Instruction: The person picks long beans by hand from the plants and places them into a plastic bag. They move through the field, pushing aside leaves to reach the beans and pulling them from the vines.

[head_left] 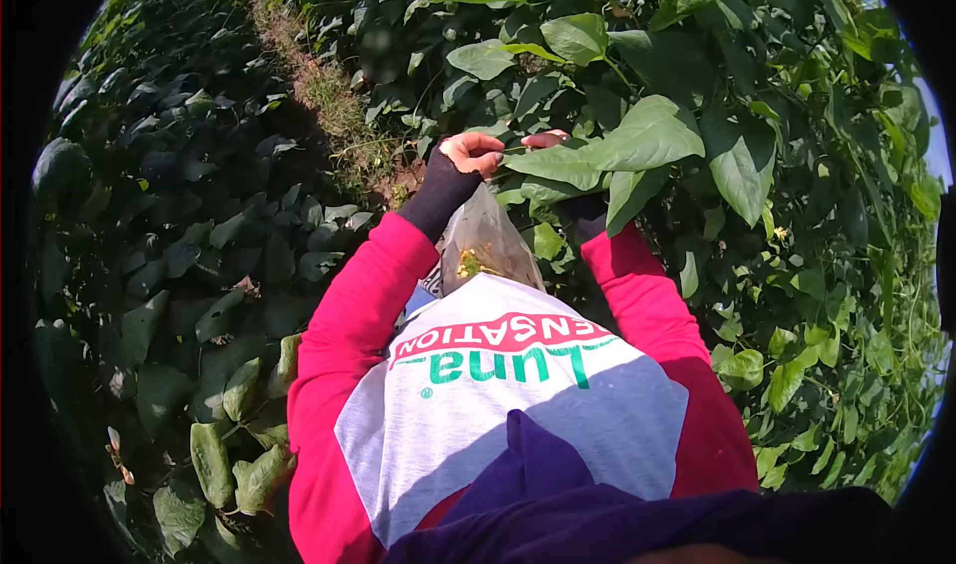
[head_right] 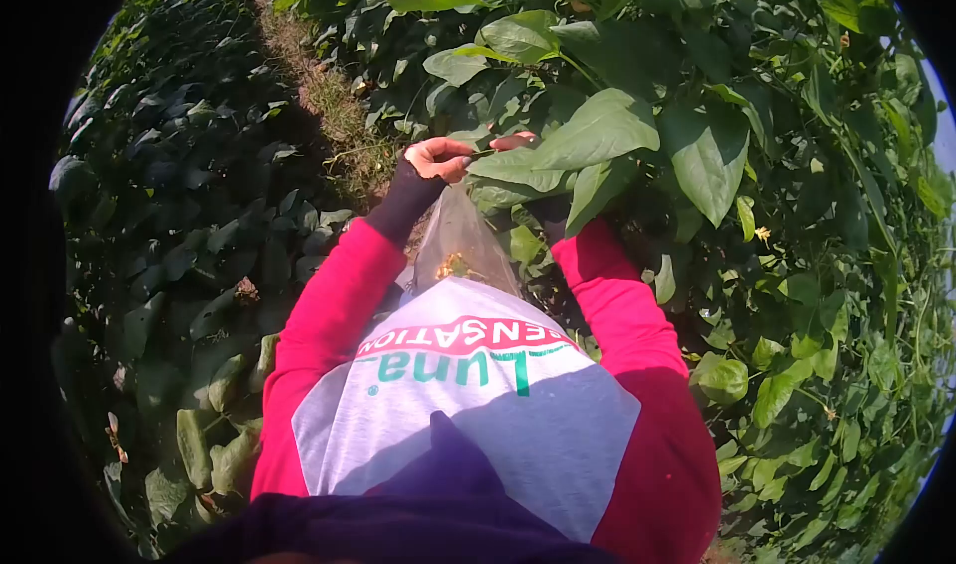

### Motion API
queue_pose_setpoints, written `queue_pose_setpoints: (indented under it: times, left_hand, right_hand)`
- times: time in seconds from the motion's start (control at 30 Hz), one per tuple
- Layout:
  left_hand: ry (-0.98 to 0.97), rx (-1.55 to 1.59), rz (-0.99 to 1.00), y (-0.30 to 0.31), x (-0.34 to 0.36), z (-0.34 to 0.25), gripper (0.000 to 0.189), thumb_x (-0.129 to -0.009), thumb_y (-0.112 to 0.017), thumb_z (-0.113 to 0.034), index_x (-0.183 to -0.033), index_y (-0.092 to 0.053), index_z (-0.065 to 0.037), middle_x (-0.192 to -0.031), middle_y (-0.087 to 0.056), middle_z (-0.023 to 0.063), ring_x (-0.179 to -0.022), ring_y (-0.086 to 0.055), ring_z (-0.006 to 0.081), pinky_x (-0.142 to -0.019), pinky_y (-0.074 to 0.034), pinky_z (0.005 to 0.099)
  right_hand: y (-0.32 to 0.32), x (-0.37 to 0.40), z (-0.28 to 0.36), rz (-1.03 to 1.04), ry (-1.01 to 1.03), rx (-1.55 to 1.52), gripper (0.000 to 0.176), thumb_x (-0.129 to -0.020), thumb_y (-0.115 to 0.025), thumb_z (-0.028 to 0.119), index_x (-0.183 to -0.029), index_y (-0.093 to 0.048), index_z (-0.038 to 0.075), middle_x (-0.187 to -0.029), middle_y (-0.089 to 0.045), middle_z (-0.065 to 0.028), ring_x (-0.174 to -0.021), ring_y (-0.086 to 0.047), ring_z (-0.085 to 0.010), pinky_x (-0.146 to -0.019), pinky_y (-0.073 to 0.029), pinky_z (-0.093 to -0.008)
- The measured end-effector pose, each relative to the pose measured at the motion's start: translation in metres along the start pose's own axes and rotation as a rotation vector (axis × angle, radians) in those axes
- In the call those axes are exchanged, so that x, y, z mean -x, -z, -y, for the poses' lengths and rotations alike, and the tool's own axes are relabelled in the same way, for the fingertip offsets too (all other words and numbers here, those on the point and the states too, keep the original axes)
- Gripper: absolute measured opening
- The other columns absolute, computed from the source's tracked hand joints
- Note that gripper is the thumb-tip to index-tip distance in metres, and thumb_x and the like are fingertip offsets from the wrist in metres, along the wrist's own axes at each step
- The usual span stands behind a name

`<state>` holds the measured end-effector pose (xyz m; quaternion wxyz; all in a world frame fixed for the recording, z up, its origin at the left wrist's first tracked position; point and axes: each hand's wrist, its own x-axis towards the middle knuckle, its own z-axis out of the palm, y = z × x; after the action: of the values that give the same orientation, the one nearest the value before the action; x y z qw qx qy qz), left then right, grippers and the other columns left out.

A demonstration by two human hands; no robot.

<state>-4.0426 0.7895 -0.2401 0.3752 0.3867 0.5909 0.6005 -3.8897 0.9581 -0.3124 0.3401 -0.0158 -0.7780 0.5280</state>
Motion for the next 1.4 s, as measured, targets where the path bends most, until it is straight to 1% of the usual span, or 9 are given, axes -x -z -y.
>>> queue_pose_setpoints:
  times: [0.17, 0.3, 0.4, 0.63, 0.7, 1.0, 1.17, 1.3, 1.4]
  left_hand:
    - [0.204, -0.232, 0.348, 0.022, 0.017, -0.010, 0.020, -0.085, -0.068, -0.010, -0.099, -0.066, 0.003, -0.077, -0.064, 0.0027, -0.072, -0.056, 0.0070, -0.065, -0.046, 0.0235]
    - [-0.303, -0.713, 0.683, 0.045, 0.017, 0.055, 0.032, -0.094, -0.054, -0.031, -0.085, -0.065, -0.003, -0.081, -0.063, 0.0168, -0.076, -0.062, 0.0327, -0.071, -0.048, 0.0396]
    - [-0.449, -0.645, 0.661, 0.048, -0.005, 0.030, 0.014, -0.077, -0.067, -0.014, -0.076, -0.064, -0.001, -0.074, -0.062, 0.0184, -0.070, -0.062, 0.0332, -0.063, -0.048, 0.0400]
    - [-0.673, -0.292, 0.287, 0.024, -0.100, -0.111, 0.029, -0.087, -0.061, -0.002, -0.115, -0.064, -0.002, -0.096, -0.069, 0.0100, -0.084, -0.065, 0.0163, -0.075, -0.052, 0.0280]
    - [-0.511, 0.135, 0.412, 0.003, -0.129, -0.130, 0.033, -0.088, -0.060, -0.001, -0.121, -0.060, 0.000, -0.105, -0.069, 0.0083, -0.090, -0.065, 0.0137, -0.080, -0.052, 0.0249]
    - [-0.238, 0.439, 0.829, -0.074, -0.174, -0.149, 0.049, -0.076, -0.076, -0.005, -0.121, -0.059, 0.001, -0.108, -0.067, 0.0079, -0.092, -0.062, 0.0106, -0.083, -0.051, 0.0256]
    - [-0.602, 0.128, 0.863, -0.064, -0.175, -0.143, 0.035, -0.081, -0.068, -0.002, -0.116, -0.065, -0.003, -0.106, -0.066, 0.0036, -0.090, -0.061, 0.0078, -0.080, -0.050, 0.0224]
    - [-0.225, 0.271, 0.903, -0.048, -0.158, -0.146, 0.030, -0.084, -0.065, -0.005, -0.115, -0.067, -0.005, -0.104, -0.067, 0.0029, -0.083, -0.061, 0.0069, -0.074, -0.050, 0.0213]
    - [-0.670, 0.111, 0.750, -0.043, -0.157, -0.133, 0.026, -0.087, -0.066, -0.008, -0.113, -0.069, -0.006, -0.091, -0.064, -0.0005, -0.078, -0.059, 0.0062, -0.071, -0.048, 0.0207]
  right_hand:
    - [0.003, -0.024, 0.030, -0.055, 0.189, 0.529, 0.036, -0.080, -0.067, 0.014, -0.115, -0.061, 0.009, -0.090, -0.060, -0.0054, -0.081, -0.058, -0.0192, -0.074, -0.046, -0.0291]
    - [-0.017, -0.037, 0.103, -0.311, -0.269, 0.139, 0.051, -0.078, -0.056, -0.010, -0.125, -0.056, 0.010, -0.113, -0.052, -0.0034, -0.064, -0.049, -0.0055, -0.060, -0.042, -0.0211]
    - [-0.030, -0.065, 0.131, -0.580, -0.039, 0.528, 0.047, -0.080, -0.059, -0.008, -0.124, -0.051, 0.006, -0.111, -0.058, -0.0046, -0.067, -0.052, -0.0065, -0.066, -0.045, -0.0213]
    - [-0.032, -0.080, 0.165, -0.843, 0.126, 0.424, 0.056, -0.087, -0.056, -0.007, -0.137, -0.038, 0.010, -0.134, -0.046, -0.0152, -0.109, -0.058, -0.0178, -0.077, -0.048, -0.0230]
    - [-0.036, -0.081, 0.174, -0.882, 0.134, 0.442, 0.057, -0.090, -0.056, 0.001, -0.141, -0.034, 0.009, -0.133, -0.043, -0.0155, -0.112, -0.055, -0.0222, -0.081, -0.050, -0.0302]
    - [-0.049, -0.074, 0.195, -1.201, 0.057, 0.487, 0.076, -0.088, -0.058, -0.004, -0.149, -0.014, 0.006, -0.138, -0.038, -0.0154, -0.114, -0.052, -0.0203, -0.085, -0.047, -0.0296]
    - [-0.053, -0.083, 0.203, -1.266, 0.253, 0.429, 0.059, -0.087, -0.057, -0.008, -0.137, -0.030, 0.005, -0.132, -0.043, -0.0151, -0.113, -0.052, -0.0218, -0.089, -0.048, -0.0307]
    - [-0.048, -0.086, 0.200, -1.392, 0.177, 0.587, 0.029, -0.088, -0.059, -0.003, -0.115, -0.049, 0.004, -0.129, -0.049, -0.0134, -0.097, -0.056, -0.0121, -0.081, -0.048, -0.0253]
    - [-0.047, -0.091, 0.202, -1.168, -0.008, 0.923, 0.031, -0.088, -0.056, 0.001, -0.119, -0.056, 0.004, -0.136, -0.050, -0.0123, -0.116, -0.052, -0.0216, -0.096, -0.043, -0.0348]
